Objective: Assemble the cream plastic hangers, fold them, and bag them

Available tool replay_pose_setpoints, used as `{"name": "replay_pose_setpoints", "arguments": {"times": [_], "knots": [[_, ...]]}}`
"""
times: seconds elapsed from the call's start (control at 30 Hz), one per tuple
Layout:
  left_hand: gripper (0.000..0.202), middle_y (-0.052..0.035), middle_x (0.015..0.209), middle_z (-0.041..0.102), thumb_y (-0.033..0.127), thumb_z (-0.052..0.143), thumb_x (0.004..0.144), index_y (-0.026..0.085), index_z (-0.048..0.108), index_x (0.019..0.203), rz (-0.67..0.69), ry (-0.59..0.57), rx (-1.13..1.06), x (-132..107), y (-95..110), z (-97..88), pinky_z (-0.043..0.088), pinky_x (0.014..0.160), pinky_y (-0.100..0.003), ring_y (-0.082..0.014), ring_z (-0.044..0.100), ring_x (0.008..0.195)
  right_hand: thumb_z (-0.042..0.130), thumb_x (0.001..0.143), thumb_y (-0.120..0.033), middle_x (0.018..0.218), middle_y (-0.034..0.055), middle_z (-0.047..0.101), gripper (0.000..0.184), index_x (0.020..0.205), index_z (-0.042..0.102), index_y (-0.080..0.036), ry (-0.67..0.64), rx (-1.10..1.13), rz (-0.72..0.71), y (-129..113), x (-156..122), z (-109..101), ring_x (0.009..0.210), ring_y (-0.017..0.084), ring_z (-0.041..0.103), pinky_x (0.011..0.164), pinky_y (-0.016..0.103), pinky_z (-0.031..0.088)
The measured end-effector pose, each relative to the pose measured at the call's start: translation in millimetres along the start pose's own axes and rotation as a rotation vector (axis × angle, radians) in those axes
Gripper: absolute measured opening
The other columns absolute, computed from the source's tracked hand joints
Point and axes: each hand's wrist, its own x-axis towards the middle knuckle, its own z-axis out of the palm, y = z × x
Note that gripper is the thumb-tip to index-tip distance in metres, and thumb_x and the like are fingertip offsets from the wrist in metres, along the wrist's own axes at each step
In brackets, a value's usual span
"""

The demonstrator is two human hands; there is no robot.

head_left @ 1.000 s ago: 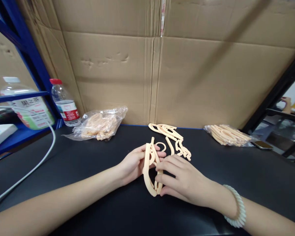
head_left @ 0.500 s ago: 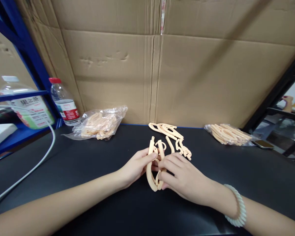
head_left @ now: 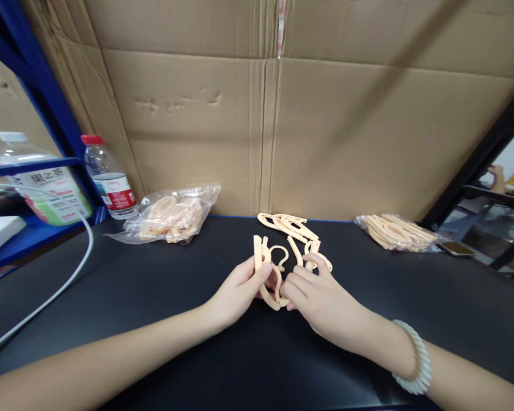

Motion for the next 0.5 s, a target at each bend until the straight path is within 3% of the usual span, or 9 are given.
{"name": "replay_pose_setpoints", "arguments": {"times": [0.1,0.3,0.5], "knots": [[0.044,-0.0039,0.078,0.063,0.056,0.054,0.086,0.013,0.058,0.082,0.044,0.028,0.073,-1.7,1.4,0.8,0.054,0.068,-0.028,-0.0169,0.063,0.073,0.037,0.094,-0.009,0.073,0.0016,0.055,0.024,0.081,0.054,-0.017,-0.022,-0.013,0.026,1.3,-0.6,2.4,0.073,0.019,0.050,0.101,0.049,0.026],[0.041,-0.0058,0.079,0.068,0.054,0.059,0.084,0.013,0.059,0.082,0.010,0.084,-0.019,-3.0,2.0,1.3,0.057,0.072,-0.033,-0.0208,0.068,0.075,0.042,0.093,-0.010,0.071,-0.0002,0.056,0.019,0.081,0.054,-0.019,-0.049,-0.031,0.069,8.5,-1.8,3.1,0.074,0.018,0.050,0.105,0.051,0.021],[0.044,-0.0079,0.075,0.070,0.056,0.061,0.081,0.011,0.060,0.081,-0.037,0.101,-0.056,-3.0,2.6,0.7,0.058,0.069,-0.034,-0.0218,0.069,0.070,0.041,0.093,-0.010,0.067,-0.0016,0.055,0.021,0.079,0.054,-0.019,0.013,-0.016,0.017,9.3,-1.6,-0.8,0.072,0.017,0.048,0.104,0.047,0.022]]}}
